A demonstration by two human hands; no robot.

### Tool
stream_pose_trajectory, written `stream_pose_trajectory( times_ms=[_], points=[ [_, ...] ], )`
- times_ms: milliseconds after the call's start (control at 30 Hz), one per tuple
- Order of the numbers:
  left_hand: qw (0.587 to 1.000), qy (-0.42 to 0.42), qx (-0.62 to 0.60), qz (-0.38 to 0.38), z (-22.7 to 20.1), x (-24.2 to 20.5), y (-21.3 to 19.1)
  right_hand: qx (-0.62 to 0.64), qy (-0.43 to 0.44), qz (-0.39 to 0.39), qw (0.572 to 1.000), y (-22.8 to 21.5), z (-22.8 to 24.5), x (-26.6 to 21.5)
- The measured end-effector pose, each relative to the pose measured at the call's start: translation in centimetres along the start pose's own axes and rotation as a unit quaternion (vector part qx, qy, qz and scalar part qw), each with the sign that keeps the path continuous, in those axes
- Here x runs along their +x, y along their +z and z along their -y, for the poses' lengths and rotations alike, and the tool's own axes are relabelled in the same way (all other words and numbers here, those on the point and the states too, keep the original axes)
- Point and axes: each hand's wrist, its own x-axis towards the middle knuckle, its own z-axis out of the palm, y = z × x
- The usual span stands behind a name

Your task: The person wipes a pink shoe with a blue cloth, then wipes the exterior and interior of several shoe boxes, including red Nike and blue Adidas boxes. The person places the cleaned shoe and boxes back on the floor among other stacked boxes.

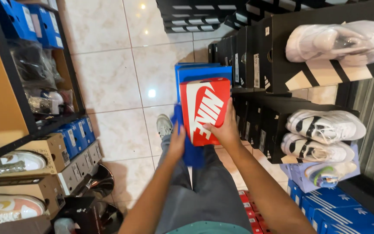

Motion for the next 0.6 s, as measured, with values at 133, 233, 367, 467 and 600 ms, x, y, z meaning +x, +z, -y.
stream_pose_trajectory(
  times_ms=[133,233,367,467,600],
  points=[
    [0.996,0.067,0.059,0.019,-9.6,5.9,0.6,0.006,-0.005,-0.007,1.0,-0.1,0.6,0.3],
    [0.994,0.095,0.042,0.016,-10.9,4.4,0.7,-0.003,-0.004,-0.001,1.0,0.1,0.3,0.2],
    [0.999,0.027,-0.013,0.018,-4.0,-0.5,0.2,-0.01,0.021,0.01,1.0,-0.3,1.1,-0.2],
    [0.999,0.031,-0.027,-0.01,-0.5,-3.3,-1.7,0.021,-0.003,0.023,1.0,-0.6,1.2,0.0],
    [0.996,0.067,-0.051,0.012,-4.3,-4.6,-1.9,0.099,-0.029,0.049,0.993,-2.2,0.7,-0.6]
  ],
)
